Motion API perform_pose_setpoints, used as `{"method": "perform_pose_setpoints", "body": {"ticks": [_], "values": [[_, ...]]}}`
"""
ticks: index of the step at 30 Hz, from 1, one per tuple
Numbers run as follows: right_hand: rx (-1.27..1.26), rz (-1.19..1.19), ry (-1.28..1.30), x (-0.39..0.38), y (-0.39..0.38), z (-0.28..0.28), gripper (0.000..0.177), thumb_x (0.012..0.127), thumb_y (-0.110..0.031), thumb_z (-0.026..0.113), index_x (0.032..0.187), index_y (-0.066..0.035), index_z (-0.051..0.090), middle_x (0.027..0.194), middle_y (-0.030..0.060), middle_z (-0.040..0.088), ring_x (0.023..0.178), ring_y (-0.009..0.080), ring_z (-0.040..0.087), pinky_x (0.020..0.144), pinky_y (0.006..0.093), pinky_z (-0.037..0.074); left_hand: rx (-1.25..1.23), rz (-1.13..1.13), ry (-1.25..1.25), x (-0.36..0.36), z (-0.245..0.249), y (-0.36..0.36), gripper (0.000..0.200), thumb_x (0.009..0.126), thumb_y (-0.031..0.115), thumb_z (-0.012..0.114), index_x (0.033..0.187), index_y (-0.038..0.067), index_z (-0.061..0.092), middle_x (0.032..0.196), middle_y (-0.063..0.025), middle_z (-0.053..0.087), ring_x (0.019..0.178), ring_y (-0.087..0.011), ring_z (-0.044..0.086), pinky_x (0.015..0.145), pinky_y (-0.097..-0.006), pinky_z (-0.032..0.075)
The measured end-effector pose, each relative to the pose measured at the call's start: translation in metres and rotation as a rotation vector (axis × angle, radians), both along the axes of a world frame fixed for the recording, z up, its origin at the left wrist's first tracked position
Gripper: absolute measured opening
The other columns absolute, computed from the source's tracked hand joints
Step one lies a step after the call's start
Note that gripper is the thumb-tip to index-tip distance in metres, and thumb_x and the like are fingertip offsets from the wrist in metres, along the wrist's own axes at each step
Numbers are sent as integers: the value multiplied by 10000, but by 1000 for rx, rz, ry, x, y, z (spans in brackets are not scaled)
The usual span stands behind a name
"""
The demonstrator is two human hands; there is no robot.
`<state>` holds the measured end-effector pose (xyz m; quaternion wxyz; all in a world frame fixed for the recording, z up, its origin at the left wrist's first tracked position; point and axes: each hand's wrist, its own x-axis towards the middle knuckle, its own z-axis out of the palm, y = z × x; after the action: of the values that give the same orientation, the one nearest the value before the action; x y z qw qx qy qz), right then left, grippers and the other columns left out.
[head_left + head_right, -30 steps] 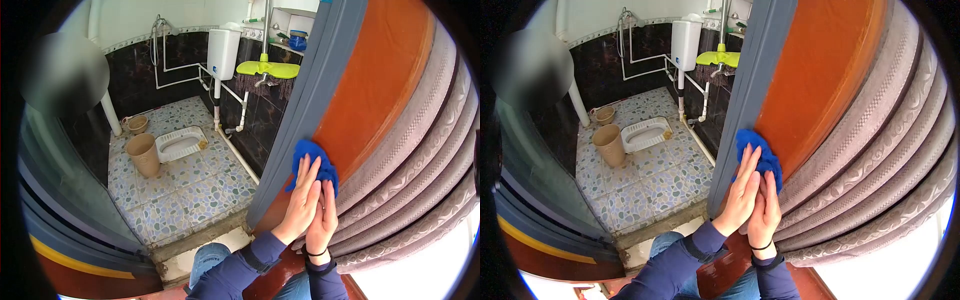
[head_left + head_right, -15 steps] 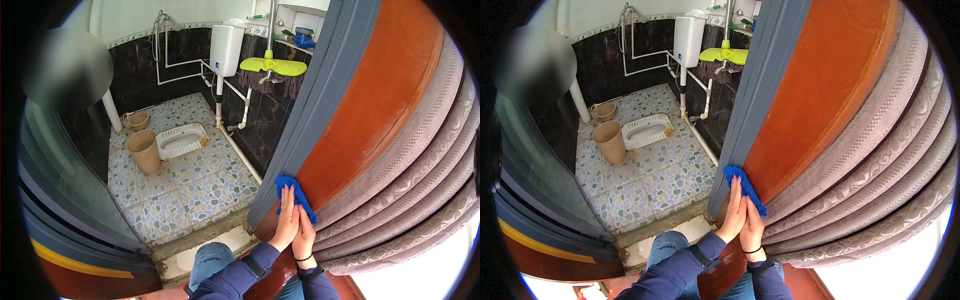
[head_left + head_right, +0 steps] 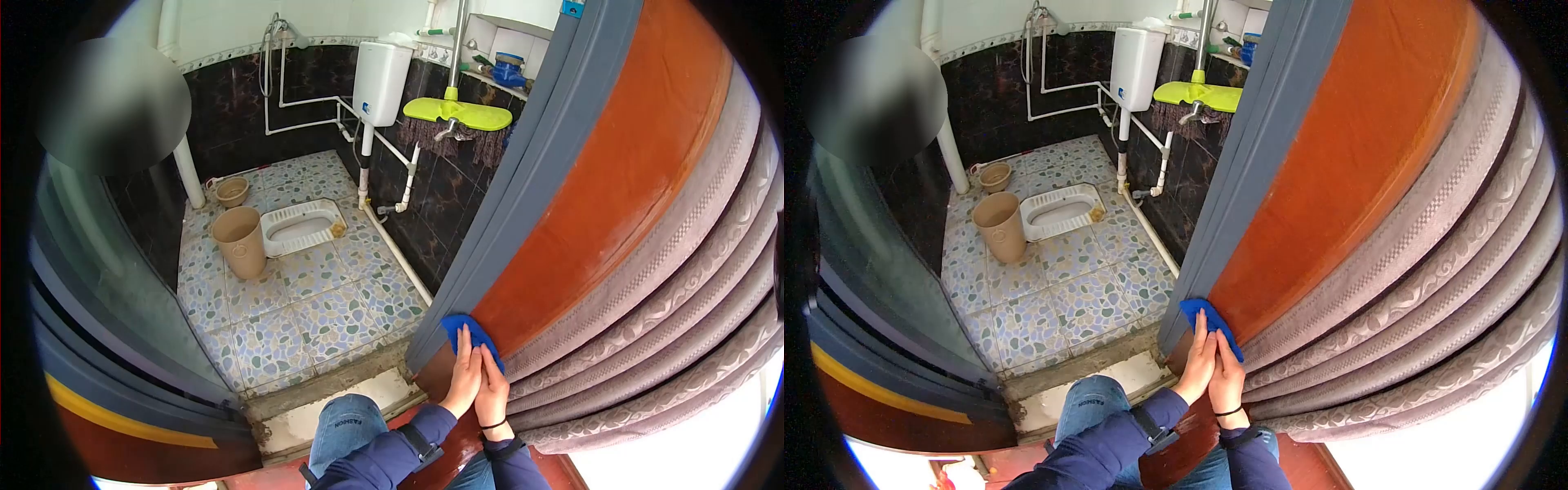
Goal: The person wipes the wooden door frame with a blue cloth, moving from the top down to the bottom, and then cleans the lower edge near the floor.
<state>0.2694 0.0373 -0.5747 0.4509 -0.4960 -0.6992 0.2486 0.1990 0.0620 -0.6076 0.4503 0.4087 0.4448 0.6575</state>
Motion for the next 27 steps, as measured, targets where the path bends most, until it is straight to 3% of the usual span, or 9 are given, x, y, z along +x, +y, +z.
{"method": "perform_pose_setpoints", "body": {"ticks": [4, 10, 13, 17, 21, 27], "values": [[140, 22, 77, -1, 6, 39, 401, 953, 1, 488, 1354, -16, 499, 1294, 184, 583, 1178, 246, 567, 996, 339, 433, 193, 19, 70, -4, 59, 0, 545, 1031, 216, 331, 1515, 32, 157, 1570, -255, 44, 1469, -351, -1, 1182, -398, 54], [187, 47, 284, -16, 19, 108, 442, 950, 7, 486, 1389, 28, 439, 1376, 166, 516, 1238, 236, 510, 1042, 337, 388, 459, 7, 136, -20, 144, 10, 511, 1022, 250, 388, 1498, 95, 284, 1577, -237, 49, 1464, -385, 14, 1173, -463, 54], [186, 63, 239, -24, 18, 127, 465, 950, -11, 506, 1404, 29, 414, 1416, 154, 476, 1273, 224, 474, 1060, 338, 372, 460, 34, 237, -26, 154, 18, 507, 1020, 205, 397, 1498, 83, 282, 1593, -193, 20, 1476, -304, 12, 1173, -379, 103], [133, 134, 330, -26, 34, 90, 478, 955, -50, 532, 1412, 18, 408, 1435, 135, 457, 1300, 225, 447, 1078, 339, 352, 386, 53, 194, -27, 126, 26, 519, 1014, 201, 400, 1502, 83, 268, 1590, -201, 39, 1475, -308, 46, 1168, -380, 138], [78, 175, 206, -25, 42, 53, 452, 970, -36, 496, 1409, 23, 407, 1433, 144, 454, 1300, 235, 446, 1087, 340, 346, 275, 77, 94, -29, 87, 30, 515, 1013, 223, 389, 1493, 77, 276, 1569, -244, 91, 1461, -373, 85, 1171, -410, 140], [-29, 179, 140, -28, 41, 10, 420, 976, -42, 473, 1391, 13, 435, 1397, 158, 493, 1280, 241, 473, 1076, 345, 365, 135, 76, 66, -33, 35, 25, 530, 1029, 236, 361, 1506, 54, 218, 1572, -224, 117, 1471, -310, 78, 1173, -367, 129]]}}
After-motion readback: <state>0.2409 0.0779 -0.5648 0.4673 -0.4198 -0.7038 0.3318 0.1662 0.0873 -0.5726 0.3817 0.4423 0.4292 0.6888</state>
